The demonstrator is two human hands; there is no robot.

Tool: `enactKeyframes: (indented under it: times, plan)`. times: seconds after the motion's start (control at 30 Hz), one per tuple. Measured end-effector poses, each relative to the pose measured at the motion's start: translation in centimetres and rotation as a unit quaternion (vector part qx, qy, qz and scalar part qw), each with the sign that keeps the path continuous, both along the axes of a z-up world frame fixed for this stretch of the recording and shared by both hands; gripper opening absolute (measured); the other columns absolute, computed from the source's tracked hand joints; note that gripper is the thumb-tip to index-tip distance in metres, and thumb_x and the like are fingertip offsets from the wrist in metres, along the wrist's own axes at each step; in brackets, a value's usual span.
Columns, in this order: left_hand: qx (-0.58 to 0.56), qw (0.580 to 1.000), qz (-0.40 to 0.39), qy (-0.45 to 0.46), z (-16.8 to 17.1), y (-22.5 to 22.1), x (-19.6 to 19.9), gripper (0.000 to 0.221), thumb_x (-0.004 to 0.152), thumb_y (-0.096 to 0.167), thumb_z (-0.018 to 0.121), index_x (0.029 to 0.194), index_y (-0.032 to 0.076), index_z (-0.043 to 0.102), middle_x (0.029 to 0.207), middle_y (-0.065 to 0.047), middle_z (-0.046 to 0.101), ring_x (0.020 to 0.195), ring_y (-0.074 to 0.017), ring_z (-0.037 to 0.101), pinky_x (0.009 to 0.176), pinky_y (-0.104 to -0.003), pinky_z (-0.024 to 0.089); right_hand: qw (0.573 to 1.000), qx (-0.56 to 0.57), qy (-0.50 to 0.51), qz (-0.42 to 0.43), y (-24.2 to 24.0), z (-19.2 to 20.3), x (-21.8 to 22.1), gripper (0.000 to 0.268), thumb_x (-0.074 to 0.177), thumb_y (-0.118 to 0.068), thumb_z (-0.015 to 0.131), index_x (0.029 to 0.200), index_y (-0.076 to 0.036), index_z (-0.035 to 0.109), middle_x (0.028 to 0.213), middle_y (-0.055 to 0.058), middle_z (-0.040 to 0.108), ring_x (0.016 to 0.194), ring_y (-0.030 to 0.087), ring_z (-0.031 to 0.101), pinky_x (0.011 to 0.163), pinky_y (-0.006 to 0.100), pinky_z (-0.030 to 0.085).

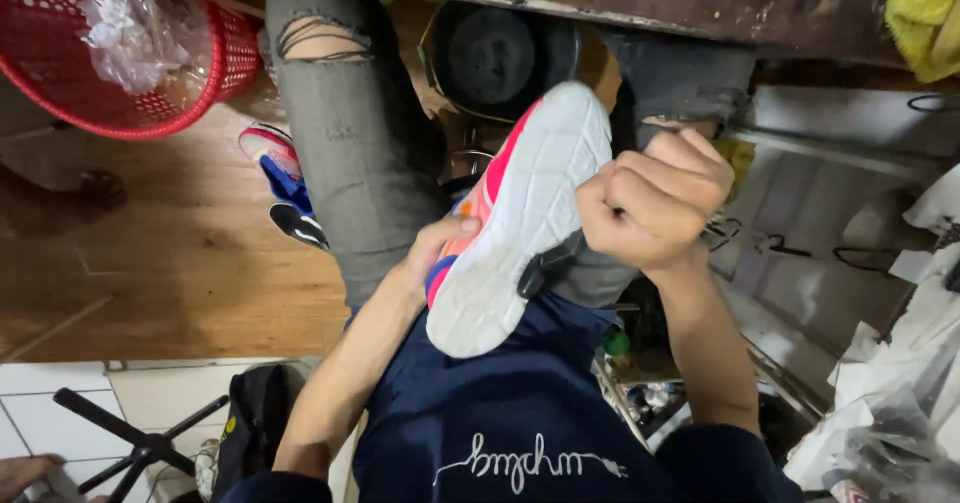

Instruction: The person is cleaning the sole of a sneaker by scrubbing it with a brush and soapy water, then rinsing it.

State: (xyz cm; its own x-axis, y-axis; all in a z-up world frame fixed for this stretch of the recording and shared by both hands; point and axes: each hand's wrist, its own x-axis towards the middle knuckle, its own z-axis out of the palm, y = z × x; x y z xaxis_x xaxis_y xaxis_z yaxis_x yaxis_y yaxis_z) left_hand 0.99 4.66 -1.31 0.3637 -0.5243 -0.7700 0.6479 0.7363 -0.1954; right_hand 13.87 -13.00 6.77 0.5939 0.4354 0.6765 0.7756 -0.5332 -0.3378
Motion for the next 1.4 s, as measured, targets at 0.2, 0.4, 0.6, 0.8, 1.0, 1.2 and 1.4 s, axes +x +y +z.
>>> enactKeyframes:
  times: [0.2, 0.4, 0.6, 0.8, 1.0, 1.2, 1.4]
  plan:
    - [0.019, 0.999, -0.005, 0.039, 2.2, 0.1, -0.1, 0.045, 0.074, 0.018, 0.066, 0.109, -0.008, 0.062, 0.098, -0.031, 0.064, 0.087, -0.0333, 0.066, 0.093, -0.043, 0.049, 0.993, -0.035, -0.083, -0.076, -4.4, -2.1, 2.8, 0.041, 0.063, 0.015, 0.057, 0.049, -0.014, 0.031, 0.044, -0.002, 0.019, 0.044, 0.018, 0.012, 0.047, 0.029, 0.024]
    - [0.036, 0.996, 0.048, 0.062, 3.5, 0.2, 0.9, 0.045, 0.071, 0.023, 0.065, 0.105, -0.006, 0.064, 0.098, -0.03, 0.065, 0.088, -0.0361, 0.066, 0.091, -0.045, 0.049, 0.999, 0.022, 0.006, -0.039, -4.1, -2.5, 1.8, 0.041, 0.061, 0.015, 0.049, 0.047, -0.015, 0.025, 0.043, -0.002, 0.02, 0.045, 0.015, 0.012, 0.047, 0.026, 0.022]
    - [0.052, 0.99, 0.107, 0.075, 2.6, 0.0, 1.0, 0.046, 0.068, 0.027, 0.065, 0.101, -0.004, 0.066, 0.097, -0.029, 0.066, 0.088, -0.0389, 0.066, 0.089, -0.047, 0.049, 0.992, -0.005, 0.022, -0.123, -2.6, -0.1, 0.1, 0.043, 0.073, 0.014, 0.057, 0.048, -0.011, 0.033, 0.042, 0.001, 0.026, 0.04, 0.022, 0.027, 0.045, 0.029, 0.03]
    - [0.013, 0.993, 0.114, 0.01, -2.6, 0.1, -1.7, 0.049, 0.069, 0.03, 0.061, 0.103, -0.006, 0.065, 0.098, -0.031, 0.065, 0.091, -0.042, 0.065, 0.092, -0.051, 0.048, 0.986, -0.054, 0.064, -0.147, -3.6, -1.9, 0.2, 0.041, 0.071, 0.01, 0.061, 0.047, -0.012, 0.036, 0.038, 0.003, 0.031, 0.038, 0.022, 0.035, 0.045, 0.028, 0.035]
    - [0.152, 0.948, 0.143, -0.24, -0.1, -0.4, -1.8, 0.055, 0.084, 0.023, 0.061, 0.128, -0.006, 0.044, 0.114, -0.037, 0.056, 0.102, -0.0361, 0.063, 0.104, -0.044, 0.041, 0.881, 0.235, 0.329, -0.248, -4.6, -1.7, 0.0, 0.041, 0.089, -0.005, 0.056, 0.05, -0.01, 0.043, 0.044, -0.001, 0.039, 0.053, 0.007, 0.031, 0.052, 0.024, 0.031]
    - [-0.022, 0.983, 0.178, -0.04, -2.4, 0.1, -0.7, 0.063, 0.074, 0.038, 0.061, 0.116, -0.01, 0.057, 0.107, -0.036, 0.06, 0.091, -0.0465, 0.063, 0.083, -0.056, 0.051, 0.585, 0.612, 0.51, 0.153, -2.4, 2.5, -1.7, 0.033, 0.085, -0.027, 0.045, 0.057, -0.011, 0.038, 0.042, 0.001, 0.023, 0.052, 0.012, 0.021, 0.055, 0.028, 0.021]
    - [-0.132, 0.967, 0.153, -0.155, -4.4, 0.6, -0.8, 0.081, 0.075, 0.05, 0.061, 0.13, -0.008, 0.046, 0.11, -0.041, 0.055, 0.095, -0.0457, 0.061, 0.081, -0.05, 0.051, 0.307, 0.697, 0.5, 0.413, 2.1, 10.0, -4.4, 0.035, 0.074, -0.028, 0.045, 0.045, -0.009, 0.05, 0.033, -0.003, 0.028, 0.049, 0.01, 0.028, 0.071, 0.032, 0.028]
